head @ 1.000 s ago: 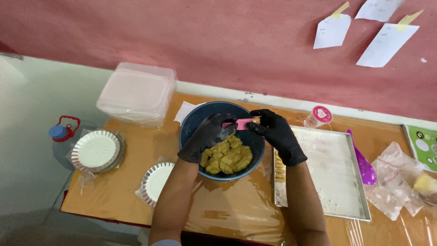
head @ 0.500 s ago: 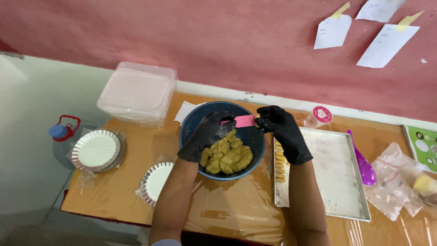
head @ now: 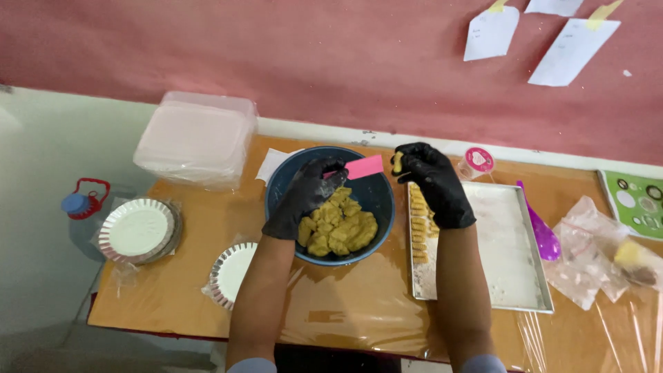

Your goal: Shaping small pieces of dough using a manual mold and placing them on a tray.

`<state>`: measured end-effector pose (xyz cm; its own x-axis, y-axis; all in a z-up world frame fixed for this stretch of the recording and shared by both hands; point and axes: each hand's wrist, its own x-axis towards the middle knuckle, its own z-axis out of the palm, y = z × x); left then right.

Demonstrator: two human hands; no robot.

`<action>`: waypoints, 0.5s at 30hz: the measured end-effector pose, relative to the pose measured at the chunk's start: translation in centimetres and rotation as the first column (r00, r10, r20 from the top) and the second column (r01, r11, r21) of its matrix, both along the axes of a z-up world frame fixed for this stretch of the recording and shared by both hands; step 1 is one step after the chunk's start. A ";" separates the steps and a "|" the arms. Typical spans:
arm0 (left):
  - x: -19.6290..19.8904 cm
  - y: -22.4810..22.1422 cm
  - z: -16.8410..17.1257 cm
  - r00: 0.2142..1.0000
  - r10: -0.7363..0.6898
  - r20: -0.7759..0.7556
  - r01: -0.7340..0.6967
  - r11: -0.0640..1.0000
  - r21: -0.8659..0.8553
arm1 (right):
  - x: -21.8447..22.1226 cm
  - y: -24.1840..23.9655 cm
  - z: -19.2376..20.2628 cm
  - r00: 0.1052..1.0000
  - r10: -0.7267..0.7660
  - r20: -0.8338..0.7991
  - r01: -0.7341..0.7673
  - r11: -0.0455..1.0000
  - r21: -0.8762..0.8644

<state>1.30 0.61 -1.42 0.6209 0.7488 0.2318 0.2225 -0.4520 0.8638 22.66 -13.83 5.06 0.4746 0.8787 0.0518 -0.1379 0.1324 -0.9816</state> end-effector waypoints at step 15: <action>-0.1 0.8 0.2 0.993 0.095 0.074 -0.089 0.993 -0.073 | 3.2 -13.5 -1.9 0.610 0.128 0.782 0.225 0.919 -0.325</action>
<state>1.24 1.38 -1.20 0.5310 0.8177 0.2224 0.1915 -0.3715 0.9085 25.87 -27.34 3.13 0.4476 0.8871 0.1130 0.6913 -0.2630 -0.6730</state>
